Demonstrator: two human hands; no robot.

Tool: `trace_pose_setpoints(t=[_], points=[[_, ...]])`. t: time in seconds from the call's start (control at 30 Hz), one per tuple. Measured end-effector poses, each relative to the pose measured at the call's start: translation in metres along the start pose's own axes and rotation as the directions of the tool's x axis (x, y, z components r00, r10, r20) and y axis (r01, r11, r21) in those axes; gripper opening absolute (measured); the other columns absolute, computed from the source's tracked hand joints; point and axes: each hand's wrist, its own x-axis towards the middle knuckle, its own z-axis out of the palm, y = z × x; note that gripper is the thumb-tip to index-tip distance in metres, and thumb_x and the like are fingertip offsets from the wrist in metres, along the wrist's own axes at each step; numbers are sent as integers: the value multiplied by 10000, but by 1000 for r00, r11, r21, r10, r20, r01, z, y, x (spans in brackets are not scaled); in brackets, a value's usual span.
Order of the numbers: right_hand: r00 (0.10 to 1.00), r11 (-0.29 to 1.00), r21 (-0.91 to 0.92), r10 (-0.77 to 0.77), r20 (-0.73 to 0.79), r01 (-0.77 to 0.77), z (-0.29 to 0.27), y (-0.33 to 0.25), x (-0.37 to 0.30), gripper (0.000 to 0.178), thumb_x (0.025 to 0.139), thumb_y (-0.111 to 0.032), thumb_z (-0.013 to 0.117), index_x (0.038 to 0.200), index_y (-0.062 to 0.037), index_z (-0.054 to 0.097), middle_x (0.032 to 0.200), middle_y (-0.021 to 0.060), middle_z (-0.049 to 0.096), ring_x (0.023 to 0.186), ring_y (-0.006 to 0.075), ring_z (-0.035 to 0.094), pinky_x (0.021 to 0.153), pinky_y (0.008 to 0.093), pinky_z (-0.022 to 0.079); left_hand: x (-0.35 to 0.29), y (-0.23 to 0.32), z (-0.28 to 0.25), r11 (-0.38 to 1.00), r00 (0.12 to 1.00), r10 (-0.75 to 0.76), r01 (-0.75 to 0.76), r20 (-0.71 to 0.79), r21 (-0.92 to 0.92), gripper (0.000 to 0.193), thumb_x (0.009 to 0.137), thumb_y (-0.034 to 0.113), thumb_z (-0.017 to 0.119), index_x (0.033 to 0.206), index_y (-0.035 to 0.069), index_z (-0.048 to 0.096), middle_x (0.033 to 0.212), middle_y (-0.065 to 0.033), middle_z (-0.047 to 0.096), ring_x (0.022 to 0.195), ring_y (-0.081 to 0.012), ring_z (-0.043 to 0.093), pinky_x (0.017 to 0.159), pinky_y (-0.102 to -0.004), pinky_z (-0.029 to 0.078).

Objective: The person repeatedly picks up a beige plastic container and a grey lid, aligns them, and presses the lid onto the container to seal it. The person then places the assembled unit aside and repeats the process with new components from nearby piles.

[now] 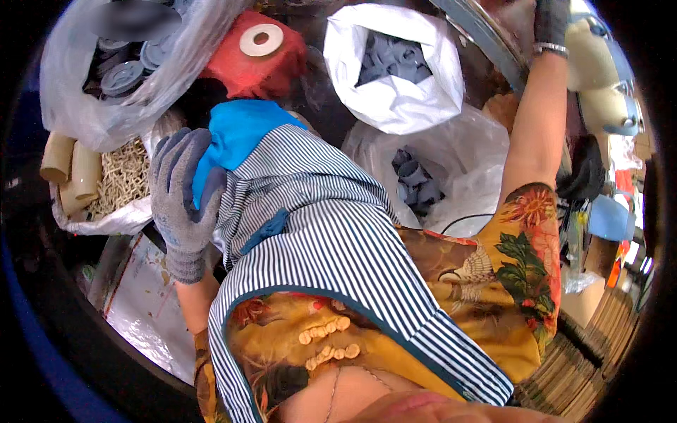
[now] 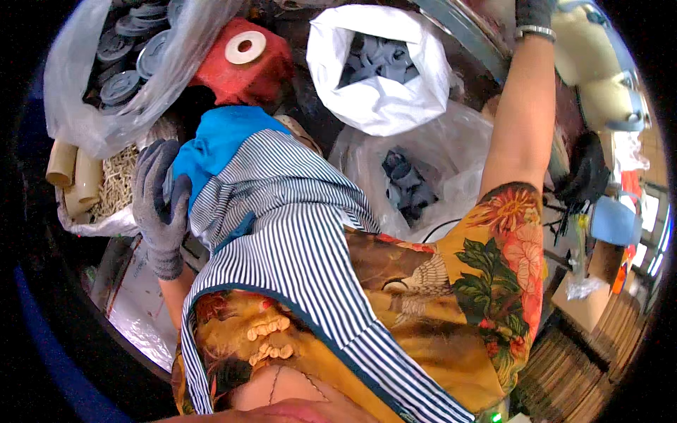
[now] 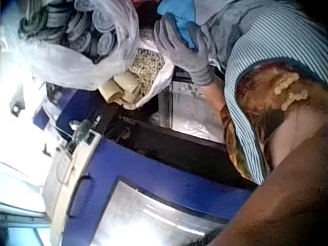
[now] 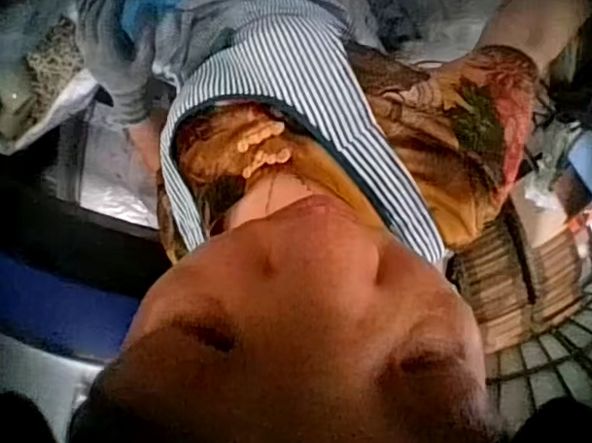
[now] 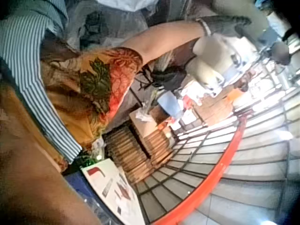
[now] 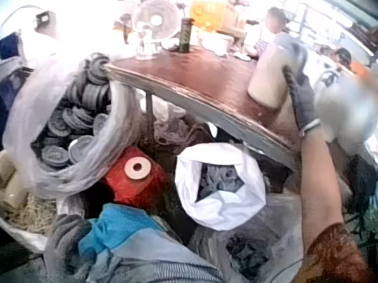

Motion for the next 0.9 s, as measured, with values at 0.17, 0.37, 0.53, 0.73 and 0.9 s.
trace_pose_setpoints(t=[0.17,0.37,0.53,0.73,0.9], points=[[882,276,899,424,205,-341,-133,-118,-41,382,911,-198,653,1237,-15,576,1068,97,659,976,232,614,875,357,485,-1,-10,16,997,996,-63,59,67,58,440,815,151,685,1232,30,612,1240,-155,616,1188,-358,543,1055,-475,376],[-98,479,287,-632,769,-830,-141,-214,-275,373,896,-326,634,1123,-35,690,1086,110,708,918,216,657,856,348,511,-38,-1,12,950,947,-310,312,79,-17,406,832,147,674,1218,32,623,1226,-162,618,1174,-356,548,1044,-458,391],[109,918,287,-266,958,-274,-55,-245,-500,596,845,-518,561,1291,-125,603,1328,163,559,1211,343,514,1047,444,373,-34,-11,29,962,949,-262,243,174,122,420,831,176,681,1225,46,619,1217,-145,623,1173,-346,550,1056,-467,384],[-75,899,423,-432,899,-112,-49,-258,-503,737,845,-537,575,1447,-140,419,1462,129,445,1308,314,461,1103,424,348,-28,5,28,973,944,-156,96,292,208,450,827,219,680,1248,78,608,1227,-127,619,1186,-330,546,1078,-488,365],[-334,583,795,-793,510,-168,-68,-241,-368,543,780,-458,714,1196,-110,671,1183,113,661,1060,288,615,974,390,456,-20,-6,35,992,949,-109,83,297,98,458,819,227,693,1241,70,611,1211,-137,621,1168,-324,555,1063,-473,373]])
